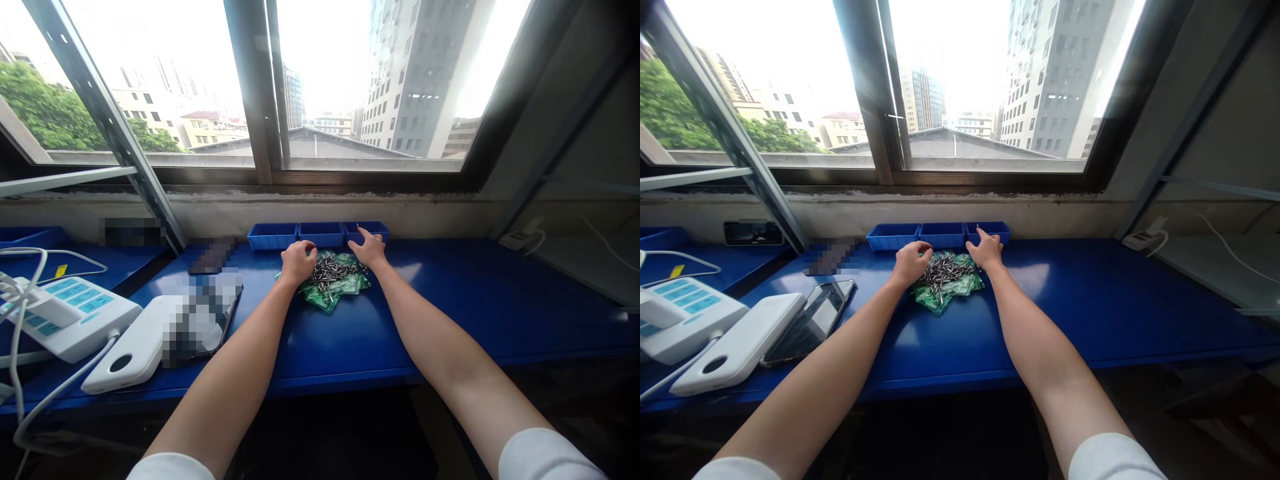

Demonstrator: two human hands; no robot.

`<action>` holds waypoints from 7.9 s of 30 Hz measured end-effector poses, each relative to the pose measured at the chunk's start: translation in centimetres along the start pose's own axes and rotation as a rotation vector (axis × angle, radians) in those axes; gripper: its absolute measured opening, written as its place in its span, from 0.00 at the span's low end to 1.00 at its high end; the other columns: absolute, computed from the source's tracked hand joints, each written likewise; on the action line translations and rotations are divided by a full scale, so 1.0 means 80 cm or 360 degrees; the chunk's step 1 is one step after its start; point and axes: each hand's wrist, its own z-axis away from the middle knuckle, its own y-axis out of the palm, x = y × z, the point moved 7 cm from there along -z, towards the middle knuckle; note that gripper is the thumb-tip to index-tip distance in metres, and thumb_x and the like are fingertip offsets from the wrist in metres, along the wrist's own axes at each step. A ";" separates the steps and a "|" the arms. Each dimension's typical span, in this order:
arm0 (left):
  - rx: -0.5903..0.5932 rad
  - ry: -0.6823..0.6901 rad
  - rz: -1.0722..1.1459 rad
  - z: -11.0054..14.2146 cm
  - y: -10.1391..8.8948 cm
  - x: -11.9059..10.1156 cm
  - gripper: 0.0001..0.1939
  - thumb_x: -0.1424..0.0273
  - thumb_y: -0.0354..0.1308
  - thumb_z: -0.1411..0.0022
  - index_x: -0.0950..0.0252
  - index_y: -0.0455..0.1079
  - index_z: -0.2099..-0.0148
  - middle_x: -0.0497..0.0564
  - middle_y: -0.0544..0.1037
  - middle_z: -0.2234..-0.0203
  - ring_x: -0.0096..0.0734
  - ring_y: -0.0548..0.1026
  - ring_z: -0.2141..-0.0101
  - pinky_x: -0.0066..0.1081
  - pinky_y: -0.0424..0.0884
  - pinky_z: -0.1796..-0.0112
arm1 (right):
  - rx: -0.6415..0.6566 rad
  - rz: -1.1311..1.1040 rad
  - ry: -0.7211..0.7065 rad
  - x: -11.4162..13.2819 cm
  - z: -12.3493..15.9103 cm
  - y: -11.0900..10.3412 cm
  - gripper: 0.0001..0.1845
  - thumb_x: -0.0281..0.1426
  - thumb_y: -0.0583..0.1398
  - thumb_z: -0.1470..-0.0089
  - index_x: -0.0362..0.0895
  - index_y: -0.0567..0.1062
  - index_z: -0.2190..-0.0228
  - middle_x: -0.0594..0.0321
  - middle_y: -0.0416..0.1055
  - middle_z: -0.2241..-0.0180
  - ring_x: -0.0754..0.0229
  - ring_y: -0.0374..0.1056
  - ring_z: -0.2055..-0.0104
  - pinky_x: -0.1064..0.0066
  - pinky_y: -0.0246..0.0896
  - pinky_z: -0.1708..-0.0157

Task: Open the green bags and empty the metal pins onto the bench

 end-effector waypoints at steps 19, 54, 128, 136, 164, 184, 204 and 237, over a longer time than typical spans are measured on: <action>0.0219 0.0070 -0.0208 0.000 0.021 0.007 0.14 0.64 0.50 0.44 0.60 0.75 0.60 0.50 0.77 0.60 0.38 0.72 0.56 0.32 0.63 0.54 | 0.0129 0.0136 -0.0282 0.026 0.009 0.020 0.32 0.40 0.54 0.49 0.42 0.60 0.43 0.54 0.56 0.41 0.45 0.51 0.42 0.57 0.51 0.48; 0.0188 0.0174 -0.0042 0.002 0.018 -0.005 0.09 0.69 0.49 0.42 0.62 0.71 0.66 0.50 0.76 0.67 0.36 0.72 0.63 0.37 0.61 0.57 | 0.0368 -0.0342 -0.0687 0.079 0.046 0.026 0.10 0.32 0.58 0.50 0.42 0.79 0.70 0.60 0.75 0.67 0.62 0.67 0.67 0.73 0.59 0.65; 0.0455 0.0150 -0.0319 0.010 0.030 -0.008 0.14 0.62 0.51 0.45 0.60 0.76 0.65 0.52 0.78 0.65 0.42 0.72 0.59 0.39 0.59 0.56 | 0.0681 0.0122 -0.0612 0.080 0.049 0.047 0.10 0.32 0.57 0.49 0.42 0.76 0.73 0.58 0.75 0.71 0.59 0.67 0.68 0.73 0.57 0.70; 0.0342 0.0322 -0.0161 0.014 0.021 -0.024 0.15 0.63 0.49 0.42 0.61 0.75 0.61 0.52 0.77 0.64 0.39 0.72 0.59 0.35 0.61 0.58 | 0.0302 -0.0185 -0.0572 0.084 0.044 0.022 0.07 0.31 0.56 0.47 0.43 0.74 0.71 0.61 0.74 0.70 0.61 0.67 0.68 0.73 0.57 0.67; 0.0285 0.0119 -0.0072 0.007 0.016 -0.012 0.15 0.68 0.41 0.36 0.61 0.70 0.63 0.49 0.77 0.65 0.36 0.72 0.60 0.38 0.57 0.56 | 0.0432 -0.1253 -0.0280 0.075 0.039 0.017 0.10 0.35 0.62 0.60 0.41 0.76 0.76 0.62 0.73 0.78 0.61 0.68 0.72 0.70 0.63 0.69; 0.0339 -0.0059 -0.0216 0.004 0.025 0.009 0.20 0.58 0.42 0.37 0.59 0.67 0.51 0.58 0.69 0.51 0.47 0.63 0.48 0.47 0.56 0.51 | 0.0091 0.0370 -0.0045 0.000 0.006 0.008 0.38 0.37 0.57 0.56 0.42 0.58 0.42 0.55 0.57 0.41 0.41 0.50 0.48 0.51 0.51 0.52; 0.0475 0.0040 -0.0312 0.008 0.031 0.002 0.21 0.54 0.48 0.42 0.61 0.73 0.58 0.57 0.71 0.55 0.48 0.65 0.51 0.44 0.56 0.51 | 0.0104 0.0287 -0.0264 0.027 0.014 0.020 0.29 0.38 0.54 0.49 0.41 0.66 0.47 0.55 0.59 0.42 0.43 0.50 0.45 0.53 0.50 0.49; 0.0398 0.0223 -0.0259 0.008 0.029 -0.009 0.11 0.66 0.48 0.40 0.61 0.71 0.62 0.54 0.75 0.61 0.41 0.69 0.55 0.40 0.59 0.54 | 0.0396 -0.0152 -0.0784 0.085 0.052 0.039 0.12 0.35 0.58 0.51 0.43 0.77 0.65 0.58 0.72 0.67 0.61 0.66 0.68 0.71 0.59 0.65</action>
